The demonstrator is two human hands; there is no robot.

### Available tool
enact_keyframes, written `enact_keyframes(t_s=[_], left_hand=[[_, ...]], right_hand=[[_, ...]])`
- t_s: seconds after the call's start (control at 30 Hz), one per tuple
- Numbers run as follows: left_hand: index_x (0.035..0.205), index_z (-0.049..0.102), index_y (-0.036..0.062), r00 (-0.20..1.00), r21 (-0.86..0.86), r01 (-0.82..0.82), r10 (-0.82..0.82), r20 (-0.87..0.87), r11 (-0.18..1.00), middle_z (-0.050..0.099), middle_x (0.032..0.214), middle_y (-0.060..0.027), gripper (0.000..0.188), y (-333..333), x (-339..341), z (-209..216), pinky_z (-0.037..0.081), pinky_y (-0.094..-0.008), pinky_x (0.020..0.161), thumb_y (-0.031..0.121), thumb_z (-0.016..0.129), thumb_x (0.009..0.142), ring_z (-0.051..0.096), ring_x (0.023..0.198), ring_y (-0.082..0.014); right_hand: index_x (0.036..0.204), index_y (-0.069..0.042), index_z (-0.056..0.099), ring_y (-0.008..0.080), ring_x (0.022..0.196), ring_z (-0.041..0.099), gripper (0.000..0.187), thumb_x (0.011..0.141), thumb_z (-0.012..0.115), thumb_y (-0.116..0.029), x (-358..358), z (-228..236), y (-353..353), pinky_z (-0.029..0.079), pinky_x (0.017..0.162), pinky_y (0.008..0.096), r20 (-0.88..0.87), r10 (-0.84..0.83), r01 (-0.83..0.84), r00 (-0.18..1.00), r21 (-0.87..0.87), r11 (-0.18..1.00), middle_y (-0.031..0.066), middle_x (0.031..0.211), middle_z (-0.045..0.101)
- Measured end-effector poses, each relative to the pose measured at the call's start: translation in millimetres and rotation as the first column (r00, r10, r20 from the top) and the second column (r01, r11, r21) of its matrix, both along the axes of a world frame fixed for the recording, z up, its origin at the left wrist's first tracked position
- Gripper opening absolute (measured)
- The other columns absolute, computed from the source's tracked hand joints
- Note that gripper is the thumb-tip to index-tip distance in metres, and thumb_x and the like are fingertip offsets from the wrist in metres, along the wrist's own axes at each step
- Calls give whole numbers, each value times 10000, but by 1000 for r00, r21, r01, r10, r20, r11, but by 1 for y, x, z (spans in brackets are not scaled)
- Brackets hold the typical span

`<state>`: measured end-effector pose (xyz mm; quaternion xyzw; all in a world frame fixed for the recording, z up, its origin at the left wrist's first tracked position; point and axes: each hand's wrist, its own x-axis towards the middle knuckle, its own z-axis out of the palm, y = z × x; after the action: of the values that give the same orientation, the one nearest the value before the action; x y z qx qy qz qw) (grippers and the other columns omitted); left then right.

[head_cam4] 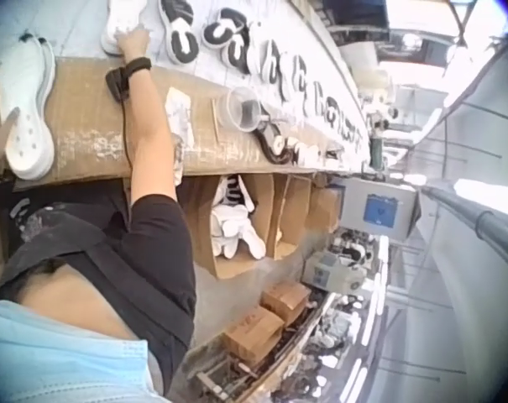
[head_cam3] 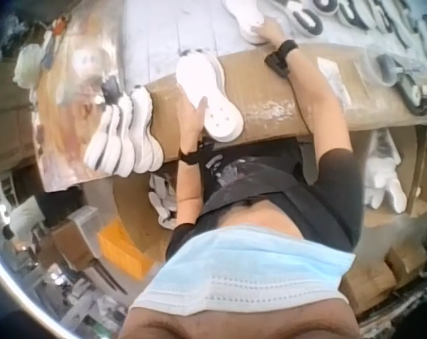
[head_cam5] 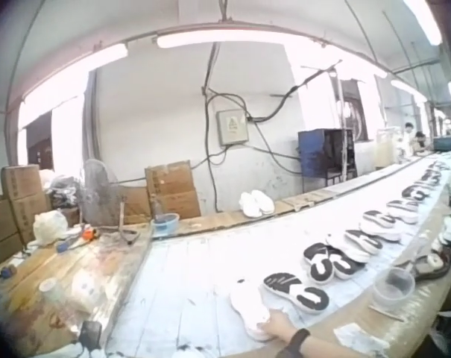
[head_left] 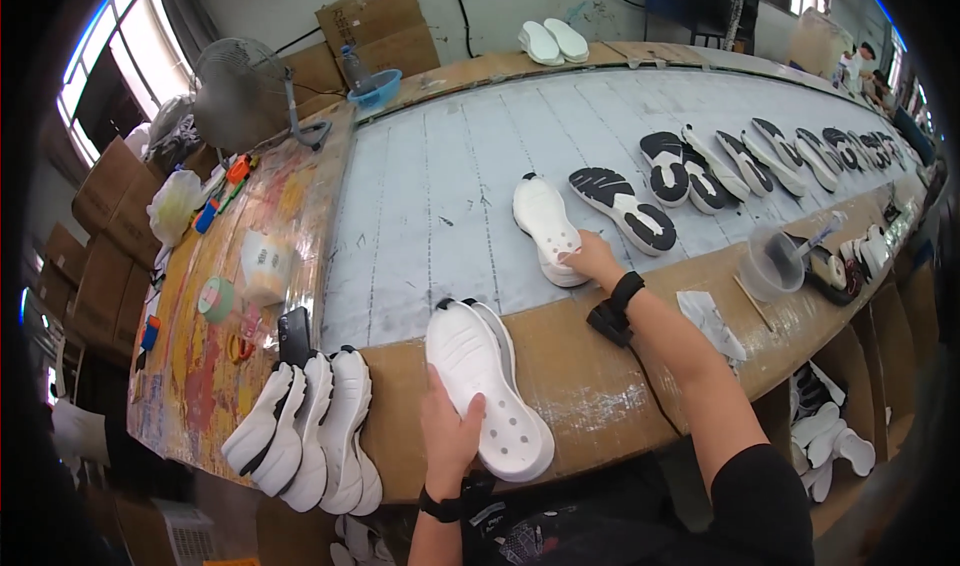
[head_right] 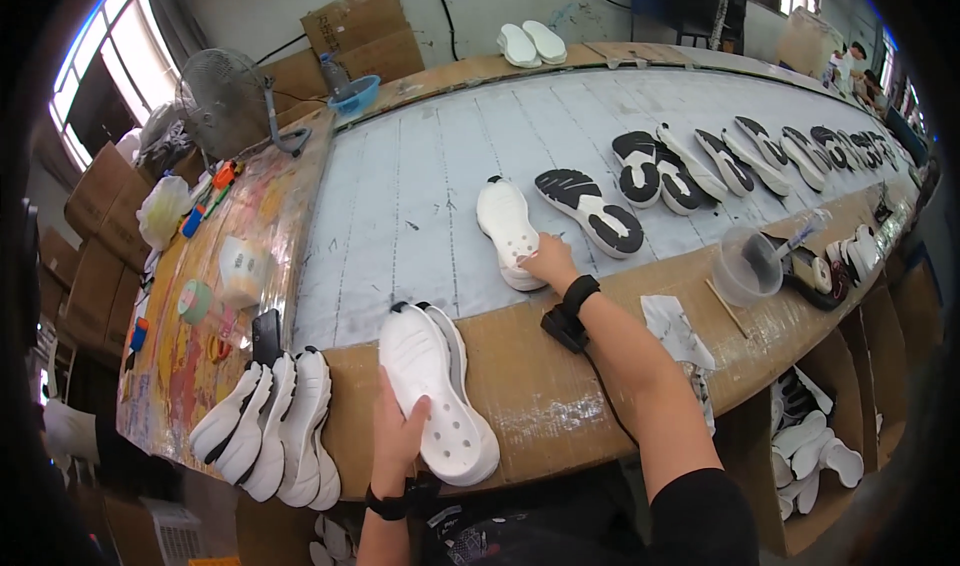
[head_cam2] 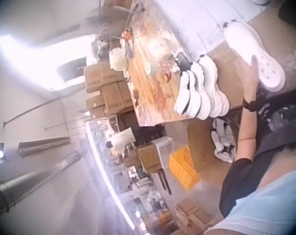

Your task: Inspecting and organizing white and black shoe soles at a factory assembly station.

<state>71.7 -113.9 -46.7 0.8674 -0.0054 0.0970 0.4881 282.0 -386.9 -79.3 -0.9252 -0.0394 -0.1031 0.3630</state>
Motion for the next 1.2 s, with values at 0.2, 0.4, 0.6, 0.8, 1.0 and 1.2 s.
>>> enact_keyframes(t_s=[0.2,0.4,0.6,0.8,1.0,1.2], left_hand=[[1260,269,-106,976,269,70,-10,-218,961,541,957,-265,712,6,0,39,389,-420,787,330,556,776,501,901,-387],[1264,316,-62,980,96,-161,147,136,982,575,937,-202,539,19,18,67,394,-383,772,287,447,874,520,902,-332],[1100,520,-34,983,-594,-15,120,137,804,569,882,-25,443,23,11,117,397,-180,676,350,422,904,519,732,-55],[1188,442,-20,961,-793,256,-236,146,552,560,941,-40,432,12,5,134,399,-218,774,256,526,867,500,870,-88],[1273,285,-9,938,-740,335,-132,321,583,447,1167,-82,621,-39,-19,109,364,-288,899,221,619,804,446,1056,-157],[1287,255,40,986,-903,161,-23,166,398,466,1149,-76,583,-48,-28,88,422,-295,861,353,501,860,481,1033,-153]], right_hand=[[1087,5,523,142,830,567,331,787,557,-130,-34,45,26,461,720,304,-472,412,162,779,787,596,57,947,588],[1108,-28,546,190,834,590,342,767,567,-53,-157,106,31,475,716,279,86,555,-531,827,442,723,95,998,594],[1036,-61,579,300,815,593,423,628,635,32,-215,117,19,485,713,307,504,650,-653,569,-202,730,141,963,599],[1166,-35,509,171,872,590,361,852,510,-214,-205,94,-2,468,751,266,-119,621,-486,774,517,705,113,1039,587],[1229,36,401,123,911,563,440,881,485,-220,-213,104,42,457,768,244,-234,788,127,570,972,196,109,1073,555],[1264,-6,371,217,981,549,575,799,601,-253,-226,117,46,437,831,286,148,611,-560,777,605,566,175,1173,490]])
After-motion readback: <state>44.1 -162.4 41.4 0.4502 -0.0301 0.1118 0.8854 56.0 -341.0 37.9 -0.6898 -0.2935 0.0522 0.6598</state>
